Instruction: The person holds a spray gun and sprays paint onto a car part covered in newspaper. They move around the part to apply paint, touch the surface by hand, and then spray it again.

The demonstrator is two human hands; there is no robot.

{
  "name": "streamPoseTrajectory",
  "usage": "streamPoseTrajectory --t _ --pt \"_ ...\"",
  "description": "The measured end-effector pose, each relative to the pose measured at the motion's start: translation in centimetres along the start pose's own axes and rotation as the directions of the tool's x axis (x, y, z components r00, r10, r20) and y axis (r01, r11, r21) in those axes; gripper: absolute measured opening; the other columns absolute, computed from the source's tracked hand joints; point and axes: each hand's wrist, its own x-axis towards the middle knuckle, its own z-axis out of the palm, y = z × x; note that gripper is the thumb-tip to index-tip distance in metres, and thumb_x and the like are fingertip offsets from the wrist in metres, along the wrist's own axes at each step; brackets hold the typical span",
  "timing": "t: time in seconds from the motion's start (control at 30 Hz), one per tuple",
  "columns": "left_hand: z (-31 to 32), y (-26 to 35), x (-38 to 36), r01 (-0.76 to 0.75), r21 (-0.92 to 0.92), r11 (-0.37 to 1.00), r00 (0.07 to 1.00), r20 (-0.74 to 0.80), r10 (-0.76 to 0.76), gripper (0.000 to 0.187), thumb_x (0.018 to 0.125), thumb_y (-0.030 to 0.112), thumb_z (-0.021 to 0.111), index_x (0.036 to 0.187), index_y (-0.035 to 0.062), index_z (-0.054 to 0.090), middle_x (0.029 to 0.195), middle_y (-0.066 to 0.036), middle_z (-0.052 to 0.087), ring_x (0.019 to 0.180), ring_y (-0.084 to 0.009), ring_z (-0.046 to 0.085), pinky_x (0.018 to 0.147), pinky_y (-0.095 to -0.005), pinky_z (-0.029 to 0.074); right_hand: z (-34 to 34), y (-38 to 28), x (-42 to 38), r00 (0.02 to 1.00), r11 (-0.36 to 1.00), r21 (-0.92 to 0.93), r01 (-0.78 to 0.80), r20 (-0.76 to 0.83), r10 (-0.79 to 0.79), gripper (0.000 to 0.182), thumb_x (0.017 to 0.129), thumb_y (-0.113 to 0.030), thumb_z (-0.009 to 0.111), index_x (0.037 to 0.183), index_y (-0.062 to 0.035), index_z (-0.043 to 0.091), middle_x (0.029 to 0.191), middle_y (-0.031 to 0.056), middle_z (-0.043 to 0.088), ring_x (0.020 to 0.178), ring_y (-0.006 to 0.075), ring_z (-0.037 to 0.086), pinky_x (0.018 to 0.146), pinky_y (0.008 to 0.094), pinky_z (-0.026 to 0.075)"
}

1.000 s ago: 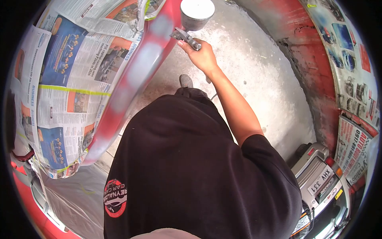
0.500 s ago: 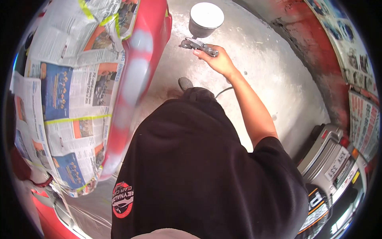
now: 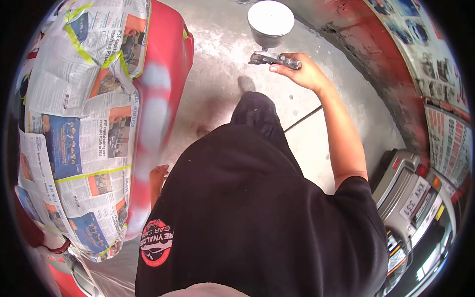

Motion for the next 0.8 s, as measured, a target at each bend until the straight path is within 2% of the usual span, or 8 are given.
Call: streamPoseTrajectory --t 0.2,0.27,0.3,0.37,0.5,0.63,0.73,0.8 --pt "9.7 0.7 0.3 -0.003 0.098 0.995 1.000 0.018 0.002 0.030 0.088 0.028 0.077 0.107 0.0055 0.075 0.092 -0.005 0.073 0.075 -0.0162 0.067 0.063 -0.0305 0.053 -9.7 4.1 11.8 0.975 0.935 -0.276 0.221 0.057 -0.213 0.064 0.083 -0.057 0.077 0.108 0.0015 0.072 0.089 0.0166 0.073 0.083 0.0262 0.068 0.081 0.0376 0.052" --pt "13.8 2.2 0.2 0.024 0.221 0.975 0.994 0.099 -0.047 0.027 0.088 0.027 0.076 0.107 0.0069 0.075 0.090 -0.004 0.074 0.070 -0.0159 0.066 0.060 -0.0300 0.052 -15.2 3.4 15.2 0.980 0.907 -0.374 0.195 0.117 -0.162 0.066 0.083 -0.053 0.079 0.116 0.0030 0.069 0.100 0.0201 0.073 0.094 0.0284 0.069 0.088 0.0378 0.052" --pt "16.5 8.7 -3.3 0.166 0.151 0.974 0.973 0.136 -0.187 0.026 0.089 0.026 0.075 0.107 0.0071 0.075 0.089 -0.003 0.074 0.068 -0.0158 0.065 0.060 -0.0304 0.052 -17.6 3.2 15.9 0.981 0.892 -0.417 0.173 0.152 -0.119 0.068 0.083 -0.051 0.080 0.121 0.0038 0.068 0.105 0.0219 0.073 0.099 0.0296 0.069 0.091 0.0379 0.051" --pt "19.9 12.6 -4.0 -0.093 0.138 0.986 0.972 0.228 0.060 0.026 0.091 0.028 0.074 0.106 0.0065 0.075 0.090 -0.003 0.074 0.068 -0.0158 0.065 0.061 -0.0317 0.053 -22.6 4.1 19.0 0.987 0.881 -0.451 0.144 0.131 -0.094 0.070 0.082 -0.053 0.079 0.122 0.0037 0.067 0.114 0.0244 0.071 0.107 0.0309 0.068 0.094 0.0393 0.051" --pt "24.0 21.2 -5.7 0.014 -0.255 0.967 0.994 0.112 0.015 0.023 0.093 0.027 0.073 0.100 0.0057 0.076 0.082 -0.005 0.072 0.071 -0.0137 0.065 0.065 -0.0302 0.051 -31.3 5.6 23.8 0.947 0.771 -0.578 0.269 0.012 -0.321 0.070 0.086 -0.050 0.077 0.128 0.0043 0.064 0.110 0.0207 0.072 0.103 0.0279 0.068 0.091 0.0372 0.050" --pt "22.4 21.2 -4.7 0.087 0.068 0.994 0.996 0.029 -0.089 0.022 0.093 0.024 0.073 0.104 0.0045 0.074 0.087 -0.005 0.071 0.077 -0.0141 0.065 0.067 -0.0301 0.051 -35.1 4.4 27.3 0.930 0.833 -0.504 0.227 -0.142 -0.339 0.071 0.086 -0.055 0.076 0.128 0.0017 0.066 0.106 0.0174 0.073 0.094 0.0235 0.068 0.089 0.0358 0.051" --pt "21.9 19.8 -3.3 0.113 -0.163 0.980 0.990 -0.063 -0.124 0.022 0.090 0.025 0.075 0.099 0.0047 0.076 0.082 -0.003 0.070 0.071 -0.0128 0.062 0.063 -0.0289 0.049 -33.9 2.8 29.1 0.935 0.885 -0.415 0.208 -0.182 -0.305 0.074 0.084 -0.055 0.079 0.128 0.0036 0.065 0.114 0.0161 0.070 0.106 0.0215 0.065 0.095 0.0349 0.049" --pt "21.7 20.4 -2.1 0.119 -0.199 0.973 0.986 -0.088 -0.139 0.022 0.089 0.025 0.076 0.097 0.0047 0.076 0.079 -0.003 0.069 0.069 -0.0124 0.060 0.061 -0.0288 0.048 -30.4 2.5 29.2 0.921 0.949 -0.250 0.192 -0.287 -0.262 0.091 0.072 -0.070 0.080 0.124 0.0034 0.068 0.115 0.0190 0.071 0.113 0.0269 0.066 0.101 0.0390 0.048"
